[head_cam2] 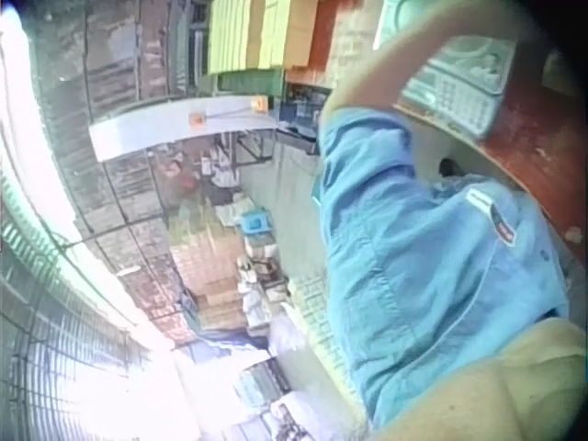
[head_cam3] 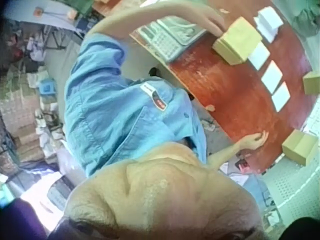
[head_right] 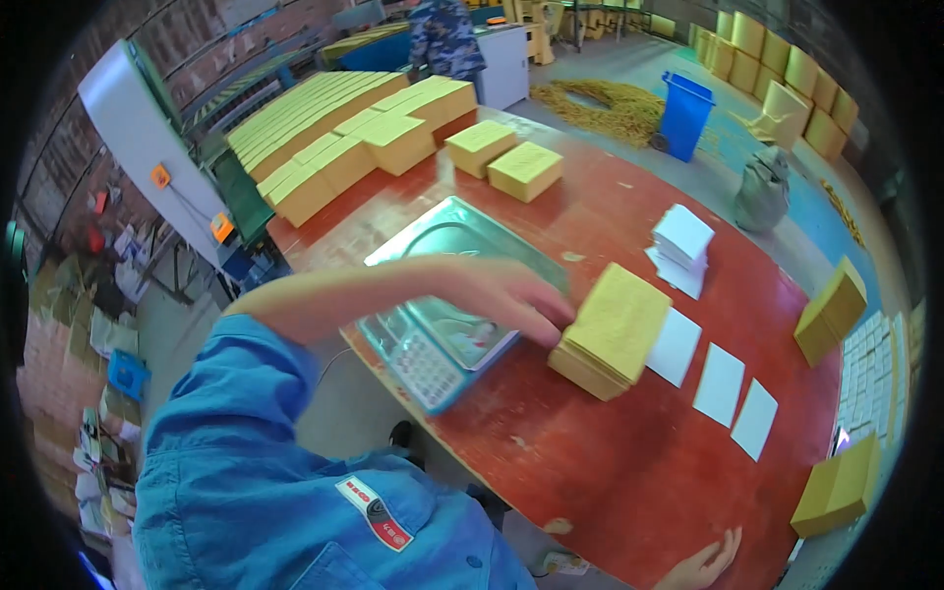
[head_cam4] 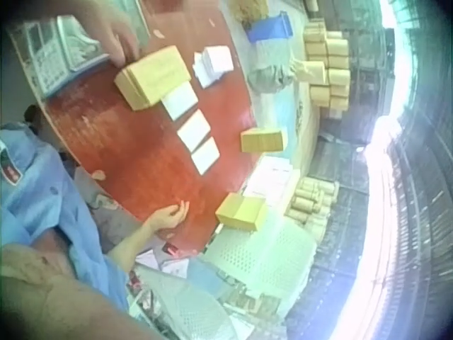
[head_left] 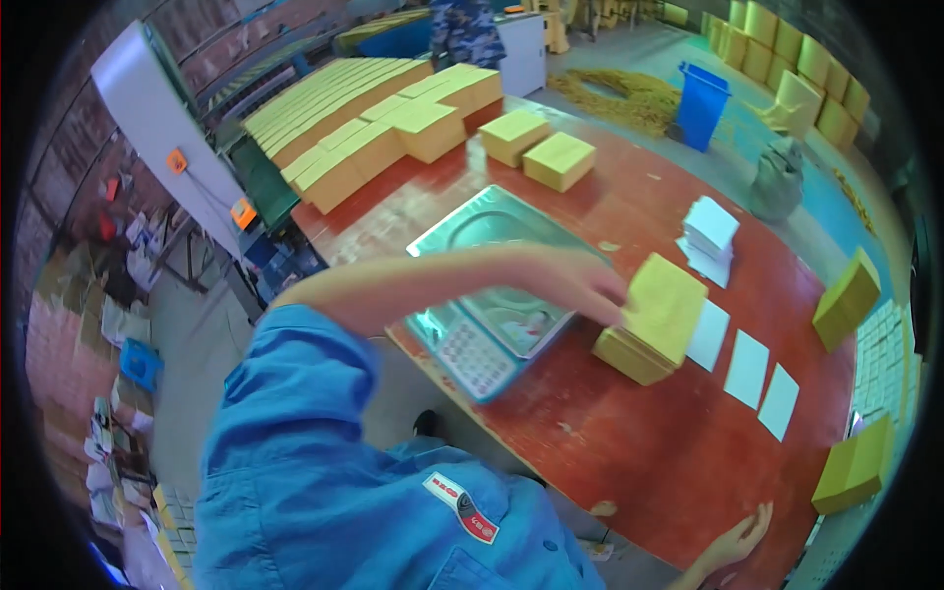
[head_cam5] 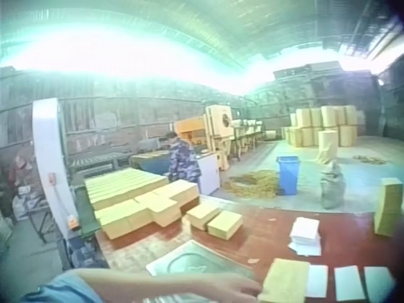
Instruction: The recorder weighs stacks of yellow paper on a scale and organizes them on a table.
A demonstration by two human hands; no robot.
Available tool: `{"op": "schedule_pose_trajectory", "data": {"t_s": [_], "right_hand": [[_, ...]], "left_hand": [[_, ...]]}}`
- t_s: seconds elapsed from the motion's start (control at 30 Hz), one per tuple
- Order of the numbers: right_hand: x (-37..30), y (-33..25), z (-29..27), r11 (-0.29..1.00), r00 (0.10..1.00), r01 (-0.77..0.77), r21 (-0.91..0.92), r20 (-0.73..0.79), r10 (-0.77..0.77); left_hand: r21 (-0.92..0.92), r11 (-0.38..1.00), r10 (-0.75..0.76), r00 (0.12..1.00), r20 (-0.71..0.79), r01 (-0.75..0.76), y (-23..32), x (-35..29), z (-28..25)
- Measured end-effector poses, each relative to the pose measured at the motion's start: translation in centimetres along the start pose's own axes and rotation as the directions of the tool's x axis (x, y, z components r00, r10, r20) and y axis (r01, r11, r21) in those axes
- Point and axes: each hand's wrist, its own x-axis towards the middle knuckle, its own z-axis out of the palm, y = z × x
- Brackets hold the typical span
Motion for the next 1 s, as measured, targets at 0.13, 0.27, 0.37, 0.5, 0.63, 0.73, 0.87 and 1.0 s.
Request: {"op": "schedule_pose_trajectory", "data": {"t_s": [0.13,0.27,0.37,0.5,0.63,0.73,0.87,1.0], "right_hand": [[-0.9,-23.6,3.6,0.856,0.99,0.073,0.512,0.064,-0.122],[-10.9,-44.6,10.8,0.249,0.846,-0.018,0.968,0.148,-0.512],[-19.7,-55.0,16.1,0.345,0.424,-0.112,0.932,0.359,-0.831],[-29.4,-63.0,25.2,0.539,0.365,-0.371,0.756,0.652,-0.664],[-33.2,-67.1,31.2,0.595,0.553,0.016,0.803,0.489,-0.675],[-33.3,-67.6,32.4,0.677,0.581,0.046,0.735,0.531,-0.616],[-33.4,-68.8,31.7,0.692,0.591,0.036,0.721,0.543,-0.597],[-33.4,-69.4,31.5,0.721,0.593,0.052,0.691,0.559,-0.579]], "left_hand": [[-0.242,0.857,-0.512,0.807,-0.294,0.456,-17.4,-16.3,-7.7],[-0.185,0.799,-0.57,0.622,-0.537,0.573,-29.1,-29.6,-13.8],[-0.164,0.808,-0.52,0.555,-0.65,0.565,-38.1,-31.5,-17.5],[-0.028,0.869,-0.326,0.529,-0.784,0.494,-44.8,-27.7,-22.0],[0.239,0.856,-0.093,0.592,-0.8,0.458,-48.4,-22.5,-28.7],[0.474,0.678,0.113,0.557,-0.823,0.562,-51.9,-17.1,-33.2],[0.467,0.639,0.068,0.56,-0.826,0.612,-55.2,-11.6,-36.6],[0.528,0.619,-0.053,0.701,-0.711,0.582,-56.4,-9.7,-35.6]]}}
